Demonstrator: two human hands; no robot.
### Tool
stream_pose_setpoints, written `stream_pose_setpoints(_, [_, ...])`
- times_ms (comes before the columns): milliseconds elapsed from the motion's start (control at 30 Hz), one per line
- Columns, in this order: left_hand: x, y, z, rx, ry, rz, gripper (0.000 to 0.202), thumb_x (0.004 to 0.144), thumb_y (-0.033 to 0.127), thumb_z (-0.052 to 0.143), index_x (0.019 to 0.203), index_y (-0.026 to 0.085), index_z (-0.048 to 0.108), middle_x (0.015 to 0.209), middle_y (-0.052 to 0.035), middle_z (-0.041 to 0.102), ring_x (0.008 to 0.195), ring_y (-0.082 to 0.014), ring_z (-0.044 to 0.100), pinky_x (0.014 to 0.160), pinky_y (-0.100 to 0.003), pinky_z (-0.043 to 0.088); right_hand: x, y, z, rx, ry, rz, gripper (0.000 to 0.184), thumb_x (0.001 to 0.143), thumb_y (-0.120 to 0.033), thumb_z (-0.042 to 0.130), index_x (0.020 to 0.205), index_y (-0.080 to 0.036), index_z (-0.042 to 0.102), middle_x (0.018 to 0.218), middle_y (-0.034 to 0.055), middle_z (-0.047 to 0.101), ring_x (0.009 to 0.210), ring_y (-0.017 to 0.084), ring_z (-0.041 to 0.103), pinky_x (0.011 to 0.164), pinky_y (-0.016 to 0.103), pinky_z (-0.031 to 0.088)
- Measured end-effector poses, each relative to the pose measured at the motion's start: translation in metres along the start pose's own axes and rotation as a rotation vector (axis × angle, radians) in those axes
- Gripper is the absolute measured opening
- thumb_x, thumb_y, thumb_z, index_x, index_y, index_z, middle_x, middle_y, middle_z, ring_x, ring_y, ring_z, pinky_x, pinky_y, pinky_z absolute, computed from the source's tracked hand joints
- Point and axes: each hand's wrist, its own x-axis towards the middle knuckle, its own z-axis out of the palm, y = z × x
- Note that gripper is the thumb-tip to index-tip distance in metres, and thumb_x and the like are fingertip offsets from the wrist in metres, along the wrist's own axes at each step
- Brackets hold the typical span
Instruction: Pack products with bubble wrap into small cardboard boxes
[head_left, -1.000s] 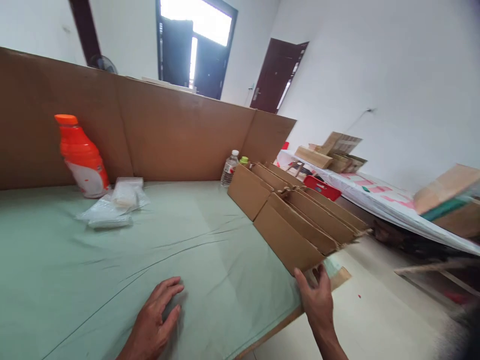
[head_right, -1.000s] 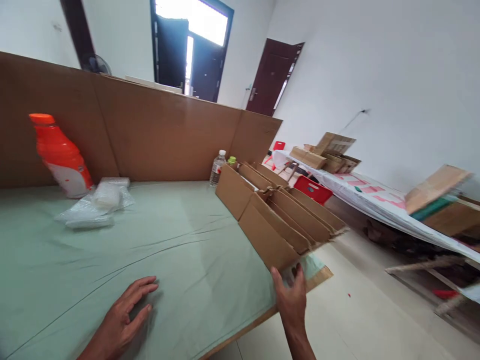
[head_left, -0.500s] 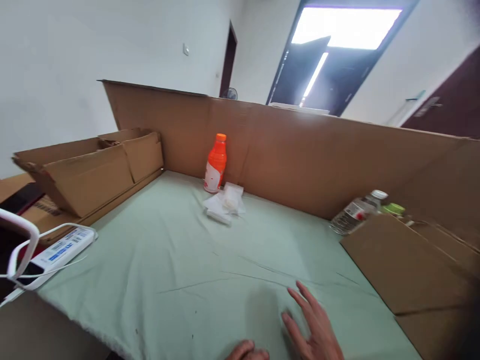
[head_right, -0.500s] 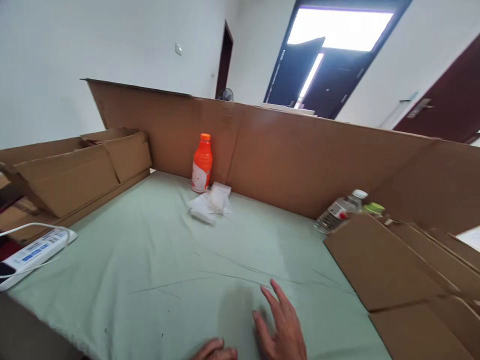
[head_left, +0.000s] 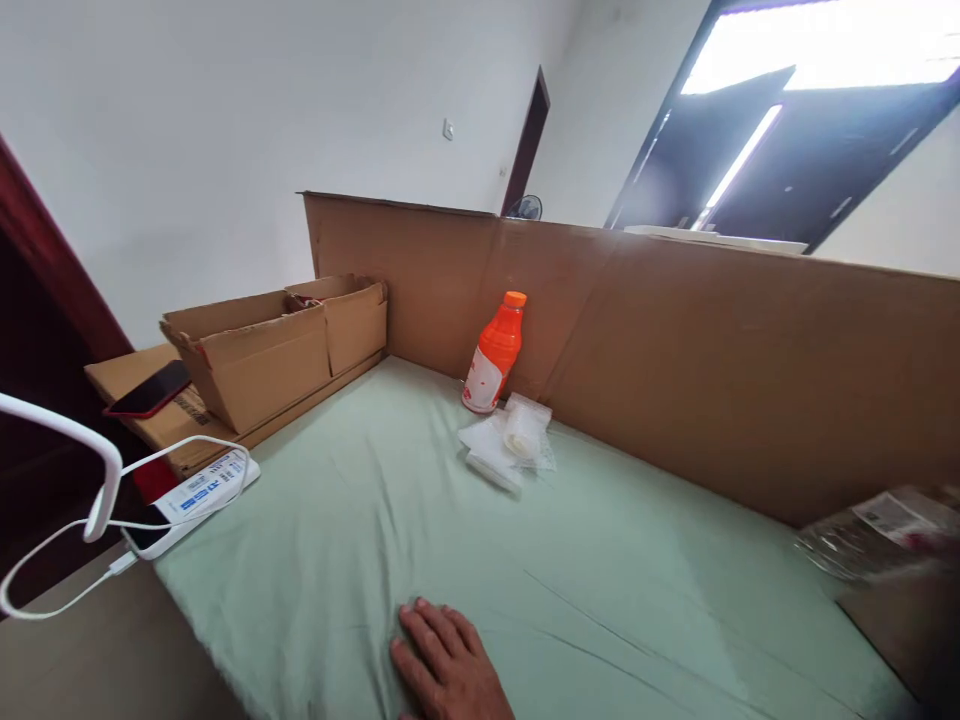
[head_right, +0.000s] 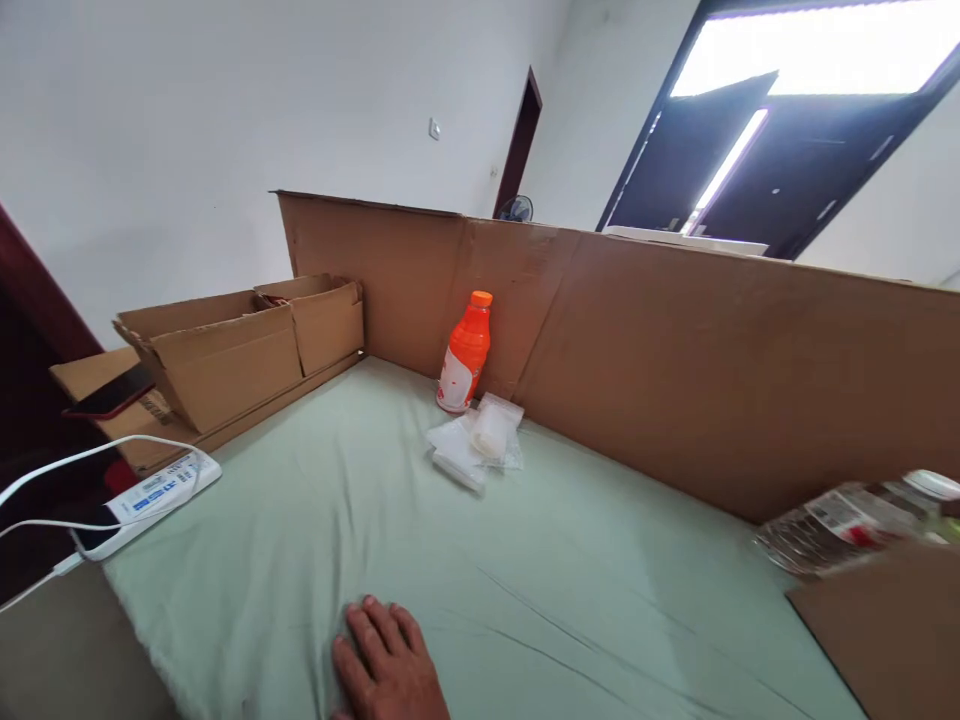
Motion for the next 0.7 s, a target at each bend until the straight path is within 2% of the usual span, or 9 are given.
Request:
stream_pose_setpoints(67, [0.001,0.006,-0.022,-0.09,-0.005,-0.043,0.033,0.09,0.033,0.054,0.12,0.027,0.067,0.117,-0.0034,0.071,0.113,-0.0262,0.065,0.087,-0.039,0.054,-0.001,-0.006,0.006,0.028,0.035,-0.004,0.033,0.095,-0.036,0.061,0.127,-0.027,0.061,0.13,0.0025,0.068,0.118,0.021,0.062,0.095,0.033,0.052])
stream_pose_setpoints(133, [0.011,0.006,-0.046,-0.134,0.049,-0.061,0.036,0.086,0.028,0.057,0.12,0.026,0.066,0.116,-0.0017,0.072,0.108,-0.0222,0.066,0.09,-0.034,0.053,0.002,-0.01,0.011,0.04,0.075,0.009,0.024,0.097,-0.032,0.058,0.121,-0.032,0.063,0.125,-0.0024,0.07,0.115,0.018,0.064,0.092,0.031,0.053])
stream_pose_setpoints(200, [0.031,-0.005,-0.067,-0.054,0.211,-0.137,0.039,0.084,0.024,0.057,0.122,0.026,0.065,0.12,-0.0016,0.071,0.109,-0.0193,0.065,0.094,-0.03,0.052,0.007,-0.013,0.013,0.036,0.137,-0.005,0.017,0.098,-0.038,0.057,0.112,-0.034,0.065,0.124,-0.0057,0.07,0.114,0.016,0.063,0.089,0.031,0.053])
stream_pose_setpoints(267, [0.054,-0.026,-0.079,0.159,0.386,-0.214,0.042,0.087,0.025,0.054,0.127,0.024,0.062,0.129,-0.0053,0.067,0.116,-0.0208,0.062,0.099,-0.034,0.051,0.01,-0.014,0.012,0.021,0.234,-0.014,0.014,0.097,-0.042,0.059,0.105,-0.033,0.066,0.122,-0.0081,0.071,0.113,0.015,0.062,0.087,0.03,0.052])
stream_pose_setpoints(367, [0.079,-0.064,-0.074,0.361,0.467,-0.268,0.044,0.089,0.026,0.053,0.132,0.017,0.059,0.141,-0.0153,0.058,0.132,-0.0301,0.051,0.113,-0.051,0.038,0.007,-0.013,0.015,-0.003,0.314,-0.001,0.015,0.096,-0.046,0.06,0.102,-0.034,0.067,0.119,-0.01,0.072,0.113,0.013,0.061,0.085,0.028,0.051])
stream_pose_setpoints(433, [0.085,-0.084,-0.059,0.411,0.468,-0.285,0.045,0.09,0.027,0.053,0.132,0.013,0.059,0.146,-0.0189,0.052,0.139,-0.0349,0.042,0.117,-0.059,0.029,-0.001,-0.012,0.025,-0.009,0.276,-0.004,0.016,0.096,-0.048,0.058,0.104,-0.036,0.066,0.121,-0.0117,0.071,0.116,0.012,0.059,0.085,0.027,0.051])
stream_pose_setpoints(567, [0.082,-0.102,-0.038,0.49,0.469,-0.274,0.046,0.093,0.031,0.053,0.136,0.017,0.056,0.151,-0.0157,0.048,0.143,-0.0339,0.038,0.12,-0.059,0.024,-0.017,-0.014,0.056,-0.026,0.154,-0.003,0.021,0.097,-0.053,0.053,0.111,-0.04,0.064,0.12,-0.0131,0.071,0.116,0.012,0.06,0.088,0.027,0.05])
stream_pose_setpoints(700, [0.081,-0.106,-0.036,0.573,0.484,-0.257,0.045,0.093,0.033,0.054,0.136,0.021,0.056,0.149,-0.0127,0.05,0.141,-0.0316,0.041,0.118,-0.056,0.029,-0.022,-0.015,0.072,-0.05,0.261,0.038,0.017,0.101,-0.045,0.051,0.108,-0.038,0.065,0.109,-0.0128,0.074,0.108,0.009,0.063,0.091,0.024,0.047])
